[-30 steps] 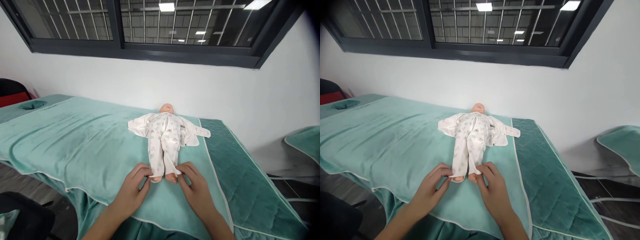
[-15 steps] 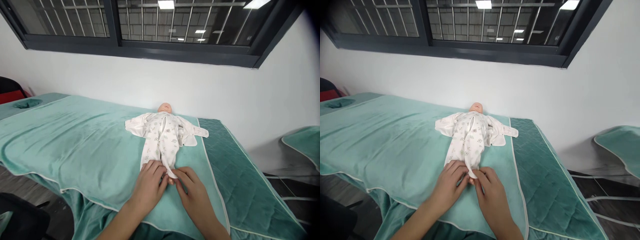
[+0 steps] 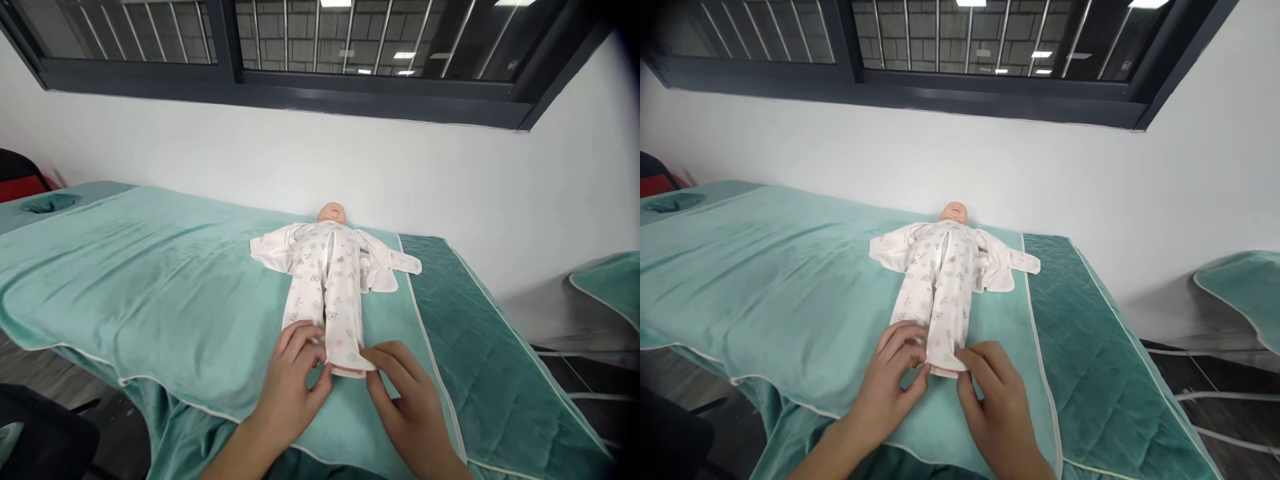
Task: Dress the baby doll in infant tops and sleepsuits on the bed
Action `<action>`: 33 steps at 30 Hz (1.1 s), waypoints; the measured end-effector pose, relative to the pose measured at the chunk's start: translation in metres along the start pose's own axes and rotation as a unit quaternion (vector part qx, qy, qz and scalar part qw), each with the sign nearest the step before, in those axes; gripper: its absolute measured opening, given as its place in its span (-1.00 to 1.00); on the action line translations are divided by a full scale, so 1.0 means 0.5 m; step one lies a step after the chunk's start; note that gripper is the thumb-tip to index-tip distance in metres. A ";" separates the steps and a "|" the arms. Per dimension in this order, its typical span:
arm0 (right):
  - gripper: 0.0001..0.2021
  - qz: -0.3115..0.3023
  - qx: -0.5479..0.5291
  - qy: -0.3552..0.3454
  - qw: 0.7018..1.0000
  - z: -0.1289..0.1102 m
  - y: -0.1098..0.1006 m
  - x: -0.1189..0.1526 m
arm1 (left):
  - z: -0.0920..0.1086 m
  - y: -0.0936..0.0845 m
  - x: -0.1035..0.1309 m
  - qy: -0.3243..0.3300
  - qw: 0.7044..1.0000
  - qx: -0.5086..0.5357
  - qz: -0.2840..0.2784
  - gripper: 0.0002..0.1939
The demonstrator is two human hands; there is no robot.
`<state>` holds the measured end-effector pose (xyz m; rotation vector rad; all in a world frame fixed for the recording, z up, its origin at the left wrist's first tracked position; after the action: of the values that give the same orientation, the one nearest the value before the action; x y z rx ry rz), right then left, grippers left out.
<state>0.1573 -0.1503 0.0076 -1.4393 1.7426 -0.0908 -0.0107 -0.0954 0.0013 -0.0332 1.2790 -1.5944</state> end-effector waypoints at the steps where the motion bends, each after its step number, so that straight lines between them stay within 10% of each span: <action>1: -0.71 -0.014 0.012 -0.013 1.000 -0.005 -0.001 0.005 | 0.001 -0.001 0.007 0.003 1.000 -0.009 -0.007 -0.92; 9: -0.65 -0.038 0.060 0.025 0.997 0.031 0.025 0.062 | -0.054 -0.025 0.087 -0.016 0.999 -0.026 0.015 -0.55; 15: -0.63 -0.068 0.065 0.017 0.995 -0.023 0.072 0.003 | -0.120 -0.019 0.092 -0.125 0.990 -0.061 0.011 -0.65; 22: -0.86 -0.106 0.104 0.010 0.989 -0.052 0.133 -0.058 | -0.098 -0.027 0.057 -0.102 0.994 0.028 0.003 -0.86; 33: -0.85 -0.112 0.055 -0.015 0.992 -0.065 0.110 -0.025 | -0.097 -0.078 0.084 -0.019 0.999 0.034 0.032 -0.75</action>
<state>0.0937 -0.1356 0.0054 -1.5429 1.5229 -0.2796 -0.0843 -0.0959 -0.0140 0.0193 1.1849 -1.5727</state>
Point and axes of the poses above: each hand's wrist, its own x-axis away from the middle knuckle, its own y-axis out of the palm, z = x × y, the point moved 5 cm from there along -x, towards the middle knuckle, and after that the axes turned 8 degrees about -x, right-handed, at the moved point
